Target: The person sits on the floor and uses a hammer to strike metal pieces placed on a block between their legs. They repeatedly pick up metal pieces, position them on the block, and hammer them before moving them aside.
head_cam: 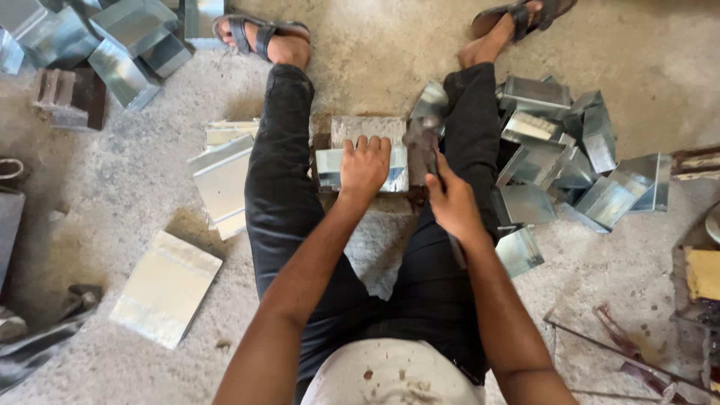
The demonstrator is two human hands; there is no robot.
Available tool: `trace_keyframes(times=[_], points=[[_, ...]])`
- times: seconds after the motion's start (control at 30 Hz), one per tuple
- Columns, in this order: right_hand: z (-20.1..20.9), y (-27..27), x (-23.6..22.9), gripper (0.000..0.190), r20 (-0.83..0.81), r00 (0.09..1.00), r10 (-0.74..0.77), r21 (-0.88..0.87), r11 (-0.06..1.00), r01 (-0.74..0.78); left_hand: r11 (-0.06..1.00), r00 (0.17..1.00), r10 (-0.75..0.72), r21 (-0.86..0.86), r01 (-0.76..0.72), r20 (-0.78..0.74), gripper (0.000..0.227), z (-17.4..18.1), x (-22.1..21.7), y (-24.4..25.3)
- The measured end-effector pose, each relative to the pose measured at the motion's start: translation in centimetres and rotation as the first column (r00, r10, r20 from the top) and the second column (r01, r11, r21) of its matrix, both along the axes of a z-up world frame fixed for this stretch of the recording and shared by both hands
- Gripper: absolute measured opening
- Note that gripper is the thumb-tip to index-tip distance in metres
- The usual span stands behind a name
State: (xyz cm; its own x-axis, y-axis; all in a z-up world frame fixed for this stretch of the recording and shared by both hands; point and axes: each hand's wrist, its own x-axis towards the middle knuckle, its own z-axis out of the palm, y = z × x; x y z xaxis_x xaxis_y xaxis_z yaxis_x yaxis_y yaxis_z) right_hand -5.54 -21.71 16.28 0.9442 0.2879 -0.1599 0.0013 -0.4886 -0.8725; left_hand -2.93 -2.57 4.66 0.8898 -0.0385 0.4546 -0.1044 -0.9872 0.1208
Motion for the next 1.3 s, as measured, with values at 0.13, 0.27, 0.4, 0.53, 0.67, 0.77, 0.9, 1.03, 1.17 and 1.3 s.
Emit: trace_keyframes(times=[0.13, 0.27, 0.4, 0.53, 0.67, 0.77, 0.9, 1.03, 1.17, 1.3], points=[[2.0, -0.4, -0.2, 0.060, -0.064, 0.989, -0.136, 0.124, 0.982, 0.143, 1.000, 0.999, 0.005, -0.009, -0.005, -0.037, 0.006, -0.1, 0.6, 0.0], [0.7, -0.3, -2.1, 0.055, 0.210, 0.971, -0.116, 0.111, 0.989, 0.094, 1.000, 1.000, 0.002, -0.012, -0.002, -0.026, 0.006, -0.3, 0.6, 0.0], [-2.2, 0.3, -1.0, 0.052, 0.311, 0.950, -0.005, 0.002, 1.000, 0.005, 1.000, 1.000, 0.008, -0.002, -0.008, -0.020, 0.006, 0.0, 0.5, -0.1], [-0.1, 0.4, -1.8, 0.060, -0.142, 0.969, -0.202, 0.263, 0.936, 0.233, 0.999, 0.999, 0.041, -0.014, -0.041, -0.013, 0.008, 1.0, -0.1, -0.1], [4.5, 0.6, -3.9, 0.062, 0.013, 0.995, -0.100, 0.393, 0.915, 0.087, 0.918, 0.992, 0.077, -0.394, -0.032, 0.099, 0.023, 2.0, -0.9, 0.4], [7.6, 0.9, -5.8, 0.060, 0.089, 0.995, -0.032, 0.456, 0.890, -0.012, 0.631, 0.985, 0.126, -0.776, 0.015, 0.121, 0.049, 0.3, -1.8, -0.1], [9.6, 2.4, -7.1, 0.058, 0.200, 0.980, 0.009, 0.491, 0.864, -0.108, 0.430, 0.968, 0.214, -0.903, 0.024, 0.128, 0.054, -3.7, -0.7, -1.1], [7.4, 4.3, -5.3, 0.059, 0.323, 0.945, 0.055, 0.371, 0.911, -0.179, 0.451, 0.965, 0.236, -0.893, -0.001, 0.118, 0.052, -6.4, 0.3, -1.5], [7.1, 5.2, -3.1, 0.056, 0.349, 0.900, 0.261, 0.048, 0.954, -0.295, 0.443, 0.969, 0.210, -0.896, 0.025, 0.130, 0.047, -6.1, 0.0, -1.8], [7.5, 6.1, -2.8, 0.057, 0.255, 0.942, 0.219, 0.052, 0.970, -0.239, 0.436, 0.959, 0.219, -0.897, 0.068, 0.179, 0.049, -5.0, 0.3, -1.2]])
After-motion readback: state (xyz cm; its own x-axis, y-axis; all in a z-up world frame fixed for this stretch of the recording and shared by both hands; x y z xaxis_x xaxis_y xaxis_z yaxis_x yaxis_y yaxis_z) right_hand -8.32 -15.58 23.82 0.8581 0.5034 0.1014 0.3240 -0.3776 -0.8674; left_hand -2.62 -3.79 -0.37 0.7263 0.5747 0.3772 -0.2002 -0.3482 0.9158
